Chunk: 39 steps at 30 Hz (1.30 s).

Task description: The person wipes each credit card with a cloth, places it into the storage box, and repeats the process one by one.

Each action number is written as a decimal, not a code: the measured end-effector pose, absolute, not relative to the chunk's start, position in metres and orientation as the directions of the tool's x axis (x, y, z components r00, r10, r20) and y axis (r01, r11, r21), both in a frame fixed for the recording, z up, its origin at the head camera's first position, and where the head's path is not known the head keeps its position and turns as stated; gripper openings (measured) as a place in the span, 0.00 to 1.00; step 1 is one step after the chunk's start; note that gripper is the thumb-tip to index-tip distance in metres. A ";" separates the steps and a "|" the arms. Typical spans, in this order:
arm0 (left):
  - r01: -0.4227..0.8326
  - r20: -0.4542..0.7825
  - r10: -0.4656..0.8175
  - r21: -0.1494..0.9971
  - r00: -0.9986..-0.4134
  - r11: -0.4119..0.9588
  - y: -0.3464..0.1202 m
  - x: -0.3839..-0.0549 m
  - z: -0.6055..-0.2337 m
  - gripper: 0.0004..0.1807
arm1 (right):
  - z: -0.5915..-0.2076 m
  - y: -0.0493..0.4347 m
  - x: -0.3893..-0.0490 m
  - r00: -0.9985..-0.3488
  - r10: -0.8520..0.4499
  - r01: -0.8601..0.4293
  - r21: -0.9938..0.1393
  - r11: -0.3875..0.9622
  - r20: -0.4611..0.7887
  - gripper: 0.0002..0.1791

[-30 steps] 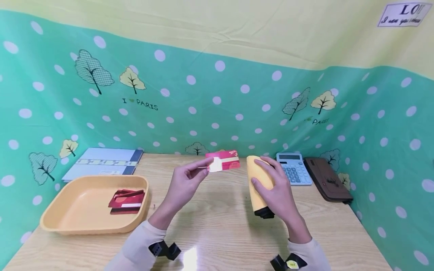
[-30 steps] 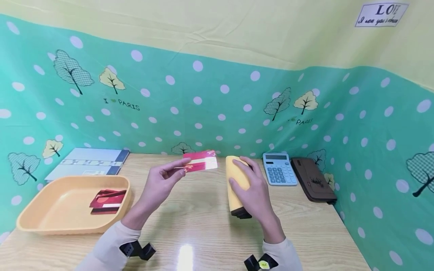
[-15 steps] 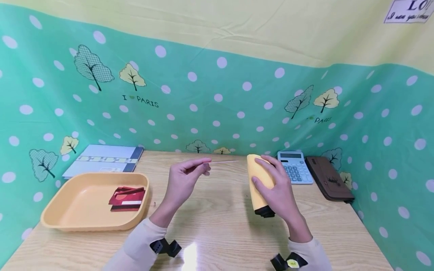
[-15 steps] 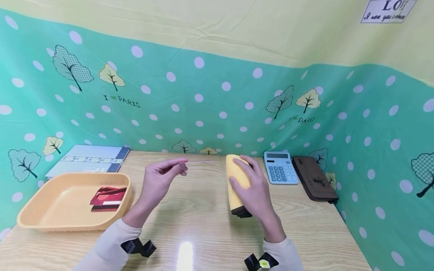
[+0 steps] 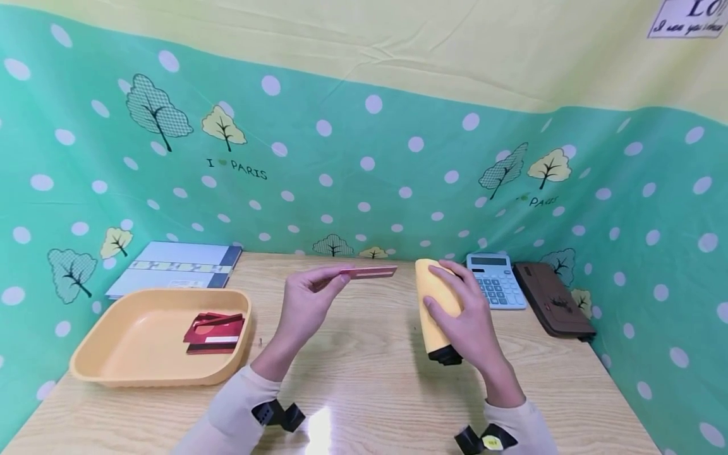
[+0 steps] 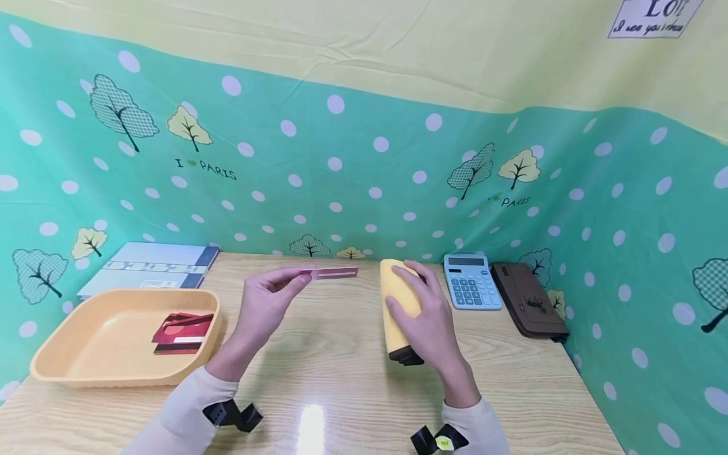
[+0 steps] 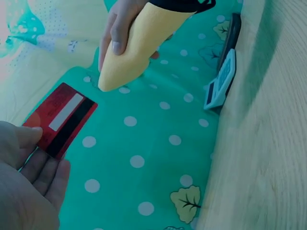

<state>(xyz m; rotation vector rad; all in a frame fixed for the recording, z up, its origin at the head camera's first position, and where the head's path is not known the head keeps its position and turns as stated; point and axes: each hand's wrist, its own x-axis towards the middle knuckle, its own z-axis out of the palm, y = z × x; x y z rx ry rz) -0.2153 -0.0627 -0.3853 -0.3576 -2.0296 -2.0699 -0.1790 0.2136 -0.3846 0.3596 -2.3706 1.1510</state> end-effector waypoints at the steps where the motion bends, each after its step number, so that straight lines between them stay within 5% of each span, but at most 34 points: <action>1: 0.307 0.308 0.013 0.951 -0.951 -0.028 -0.062 -0.215 -0.386 0.11 | -0.385 0.214 -0.179 -0.852 -0.026 -0.428 -0.665 0.612 0.524 0.30; 17: 0.332 0.333 0.036 0.943 -0.942 -0.021 -0.057 -0.219 -0.398 0.19 | -0.386 0.209 -0.178 -0.846 -0.035 -0.442 -0.663 0.604 0.533 0.31; 26: 0.282 0.283 0.062 0.959 -0.957 -0.027 -0.053 -0.218 -0.400 0.20 | -0.388 0.200 -0.175 -0.795 -0.097 -0.532 -0.612 0.586 0.599 0.30; 39: 0.210 0.222 0.129 0.972 -0.966 -0.103 -0.048 -0.214 -0.404 0.22 | -0.394 0.194 -0.175 -0.804 -0.097 -0.502 -0.584 0.638 0.586 0.31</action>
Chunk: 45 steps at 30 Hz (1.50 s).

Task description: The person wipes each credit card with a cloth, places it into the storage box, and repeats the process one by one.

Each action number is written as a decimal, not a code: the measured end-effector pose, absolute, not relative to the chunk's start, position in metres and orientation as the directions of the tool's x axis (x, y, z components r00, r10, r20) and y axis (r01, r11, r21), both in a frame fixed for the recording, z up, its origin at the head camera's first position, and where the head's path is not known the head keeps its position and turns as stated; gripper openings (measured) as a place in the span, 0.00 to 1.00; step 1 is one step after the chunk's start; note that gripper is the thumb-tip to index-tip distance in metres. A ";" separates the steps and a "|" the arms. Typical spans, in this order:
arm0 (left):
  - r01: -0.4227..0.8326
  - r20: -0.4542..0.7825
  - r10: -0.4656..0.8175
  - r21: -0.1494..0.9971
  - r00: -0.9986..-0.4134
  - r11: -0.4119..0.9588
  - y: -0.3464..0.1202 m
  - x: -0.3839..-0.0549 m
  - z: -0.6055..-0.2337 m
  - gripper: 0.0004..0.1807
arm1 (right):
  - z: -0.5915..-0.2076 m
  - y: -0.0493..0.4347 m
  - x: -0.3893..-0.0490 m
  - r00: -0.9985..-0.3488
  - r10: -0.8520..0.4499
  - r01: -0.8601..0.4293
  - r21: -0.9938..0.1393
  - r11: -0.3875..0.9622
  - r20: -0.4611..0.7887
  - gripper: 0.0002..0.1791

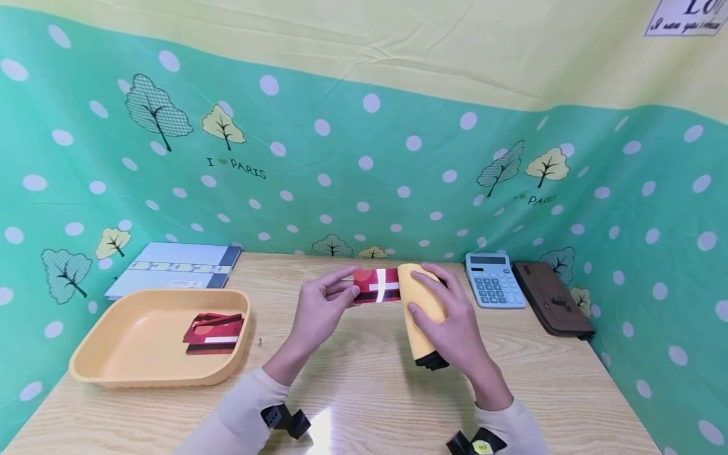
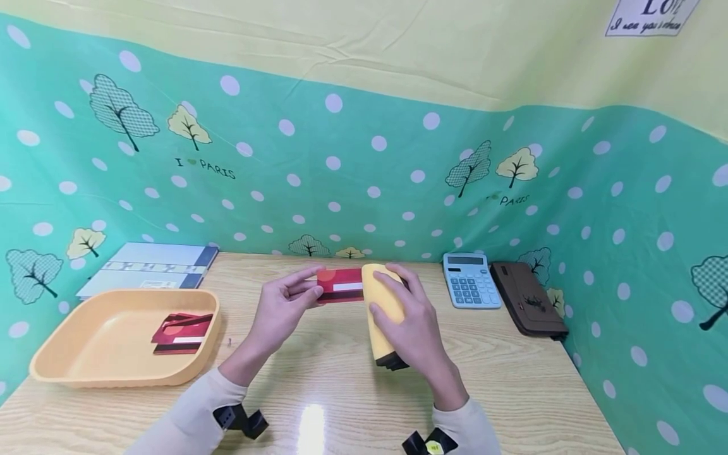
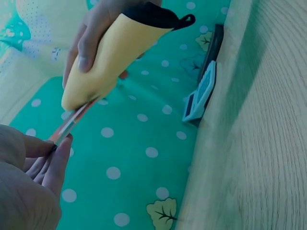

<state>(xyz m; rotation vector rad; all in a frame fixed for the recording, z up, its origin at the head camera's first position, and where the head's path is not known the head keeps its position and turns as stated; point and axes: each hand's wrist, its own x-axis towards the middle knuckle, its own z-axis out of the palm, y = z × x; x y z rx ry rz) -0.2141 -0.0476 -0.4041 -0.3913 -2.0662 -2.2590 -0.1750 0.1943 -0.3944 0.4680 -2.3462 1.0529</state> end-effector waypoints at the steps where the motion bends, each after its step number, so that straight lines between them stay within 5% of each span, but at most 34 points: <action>1: 0.204 0.219 0.137 0.972 -0.966 -0.113 -0.047 -0.214 -0.404 0.22 | -0.395 0.194 -0.175 -0.806 -0.097 -0.499 -0.583 0.641 0.583 0.31; 45: 0.150 0.193 0.284 0.974 -0.939 -0.168 -0.035 -0.204 -0.402 0.22 | -0.400 0.159 -0.162 -0.763 -0.219 -0.596 -0.531 0.603 0.608 0.31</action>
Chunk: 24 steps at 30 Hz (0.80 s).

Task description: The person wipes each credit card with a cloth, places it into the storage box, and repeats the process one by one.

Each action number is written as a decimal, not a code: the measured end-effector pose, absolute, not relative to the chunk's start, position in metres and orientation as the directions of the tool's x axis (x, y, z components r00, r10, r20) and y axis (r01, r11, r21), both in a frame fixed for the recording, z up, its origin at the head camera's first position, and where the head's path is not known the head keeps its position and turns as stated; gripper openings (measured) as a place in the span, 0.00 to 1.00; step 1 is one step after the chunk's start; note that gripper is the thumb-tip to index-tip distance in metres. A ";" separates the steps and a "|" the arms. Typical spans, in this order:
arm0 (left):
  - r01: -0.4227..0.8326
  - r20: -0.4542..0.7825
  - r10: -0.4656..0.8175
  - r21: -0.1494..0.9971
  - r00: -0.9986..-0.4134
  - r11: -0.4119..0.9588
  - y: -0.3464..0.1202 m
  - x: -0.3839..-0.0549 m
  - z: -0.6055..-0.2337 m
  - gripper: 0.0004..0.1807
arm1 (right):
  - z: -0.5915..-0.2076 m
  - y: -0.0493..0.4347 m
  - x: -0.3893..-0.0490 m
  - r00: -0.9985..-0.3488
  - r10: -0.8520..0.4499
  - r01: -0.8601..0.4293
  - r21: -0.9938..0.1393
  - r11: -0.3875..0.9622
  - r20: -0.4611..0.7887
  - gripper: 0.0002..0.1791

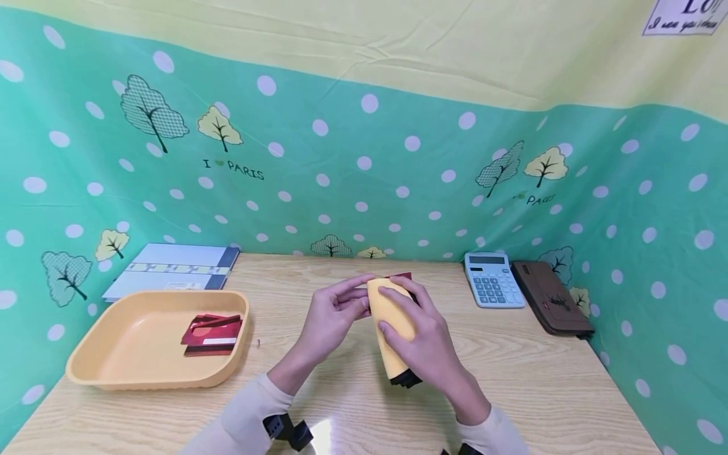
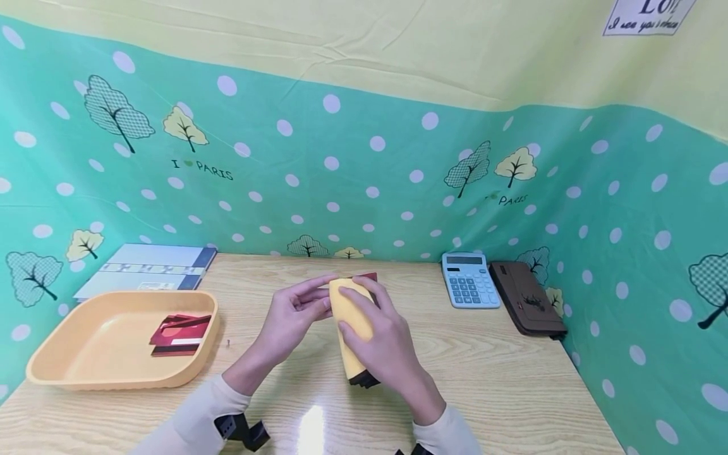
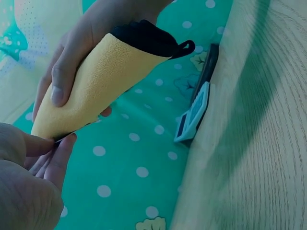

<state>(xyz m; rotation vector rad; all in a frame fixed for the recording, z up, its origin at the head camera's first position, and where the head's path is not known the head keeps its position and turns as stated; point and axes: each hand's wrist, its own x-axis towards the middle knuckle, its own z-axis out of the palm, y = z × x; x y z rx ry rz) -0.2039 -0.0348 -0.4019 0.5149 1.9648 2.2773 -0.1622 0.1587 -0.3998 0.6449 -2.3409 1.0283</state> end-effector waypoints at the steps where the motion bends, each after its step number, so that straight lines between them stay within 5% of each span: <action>1: 0.147 0.190 0.283 0.975 -0.940 -0.165 -0.035 -0.204 -0.402 0.22 | -0.399 0.159 -0.162 -0.764 -0.216 -0.592 -0.527 0.610 0.608 0.31; 17: 0.124 0.147 0.254 0.987 -0.956 -0.104 -0.043 -0.203 -0.393 0.22 | -0.394 0.182 -0.171 -0.810 -0.096 -0.496 -0.589 0.638 0.578 0.32; 24: 0.037 0.082 0.252 0.983 -0.964 -0.180 -0.045 -0.205 -0.387 0.23 | -0.392 0.196 -0.175 -0.824 -0.055 -0.453 -0.598 0.662 0.564 0.32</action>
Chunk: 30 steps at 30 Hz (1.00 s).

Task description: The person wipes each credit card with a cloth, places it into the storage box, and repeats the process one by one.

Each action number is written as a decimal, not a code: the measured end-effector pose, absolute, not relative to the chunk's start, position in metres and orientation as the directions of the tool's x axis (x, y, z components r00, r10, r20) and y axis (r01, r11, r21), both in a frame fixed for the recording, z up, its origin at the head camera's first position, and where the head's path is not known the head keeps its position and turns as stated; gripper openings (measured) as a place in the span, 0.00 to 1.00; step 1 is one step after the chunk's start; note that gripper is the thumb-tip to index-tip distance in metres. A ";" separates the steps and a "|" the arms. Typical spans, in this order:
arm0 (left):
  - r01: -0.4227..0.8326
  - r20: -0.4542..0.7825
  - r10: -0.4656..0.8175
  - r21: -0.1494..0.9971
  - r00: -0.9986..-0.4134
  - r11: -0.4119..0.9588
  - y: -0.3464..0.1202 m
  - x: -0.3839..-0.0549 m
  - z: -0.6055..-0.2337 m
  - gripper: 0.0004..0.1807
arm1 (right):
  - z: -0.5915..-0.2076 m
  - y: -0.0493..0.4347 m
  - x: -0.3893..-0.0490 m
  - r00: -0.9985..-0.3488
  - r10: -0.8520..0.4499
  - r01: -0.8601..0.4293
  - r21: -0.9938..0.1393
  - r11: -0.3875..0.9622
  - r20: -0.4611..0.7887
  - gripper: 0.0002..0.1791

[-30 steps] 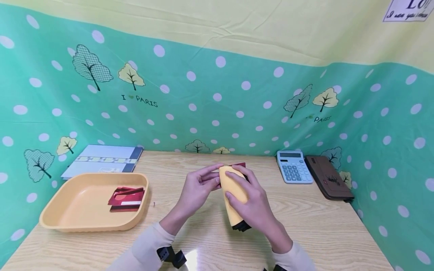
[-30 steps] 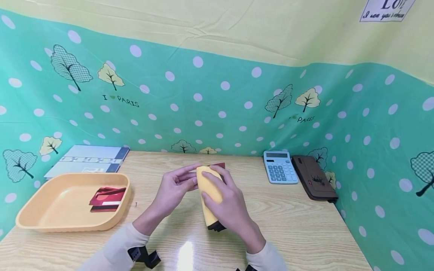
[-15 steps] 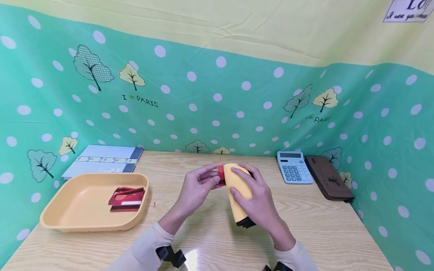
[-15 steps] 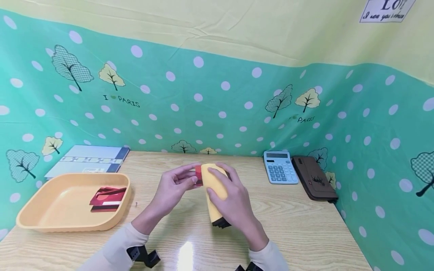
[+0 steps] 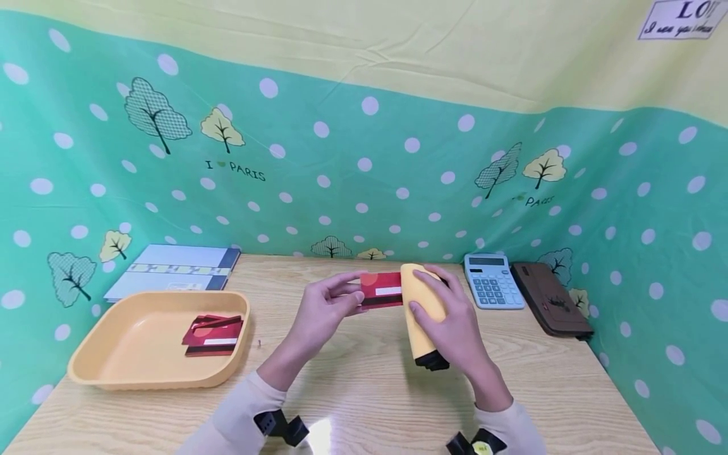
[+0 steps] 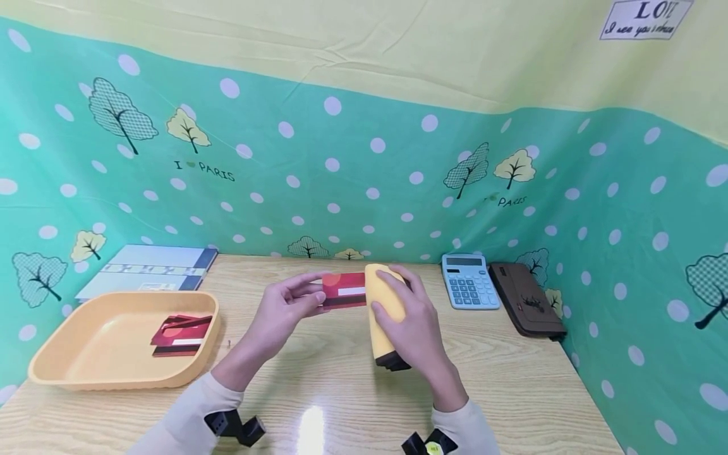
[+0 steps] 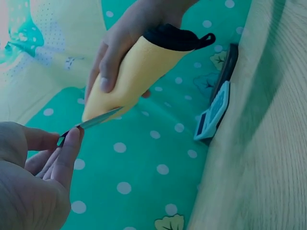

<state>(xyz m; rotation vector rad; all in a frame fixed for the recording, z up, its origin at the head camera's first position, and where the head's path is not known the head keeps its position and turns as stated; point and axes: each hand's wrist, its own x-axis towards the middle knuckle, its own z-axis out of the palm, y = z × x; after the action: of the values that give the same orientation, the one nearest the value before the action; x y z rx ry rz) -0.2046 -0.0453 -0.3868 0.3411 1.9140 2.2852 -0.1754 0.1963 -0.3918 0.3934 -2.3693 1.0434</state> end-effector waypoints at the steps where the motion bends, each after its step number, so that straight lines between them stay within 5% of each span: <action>1: 0.028 0.076 0.247 0.981 -0.966 -0.192 -0.046 -0.205 -0.386 0.24 | -0.392 0.198 -0.176 -0.824 -0.051 -0.451 -0.597 0.664 0.565 0.32; 13: 0.020 0.050 0.207 0.989 -0.977 -0.145 -0.070 -0.204 -0.379 0.24 | -0.393 0.206 -0.179 -0.829 -0.017 -0.434 -0.622 0.652 0.559 0.31; 23: 0.029 0.017 0.129 0.995 -0.991 0.096 -0.145 -0.193 -0.374 0.26 | -0.391 0.210 -0.178 -0.832 -0.011 -0.425 -0.625 0.654 0.554 0.30; 30: 0.094 0.083 0.085 0.986 -0.993 0.136 -0.193 -0.187 -0.374 0.28 | -0.392 0.209 -0.178 -0.827 -0.017 -0.436 -0.623 0.649 0.562 0.30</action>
<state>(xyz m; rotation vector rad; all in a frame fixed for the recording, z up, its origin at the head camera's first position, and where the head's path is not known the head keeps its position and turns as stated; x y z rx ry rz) -0.1869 -0.1933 -0.3745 0.1873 2.3725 2.0606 -0.1783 0.2088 -0.3923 0.3523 -2.3497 1.0763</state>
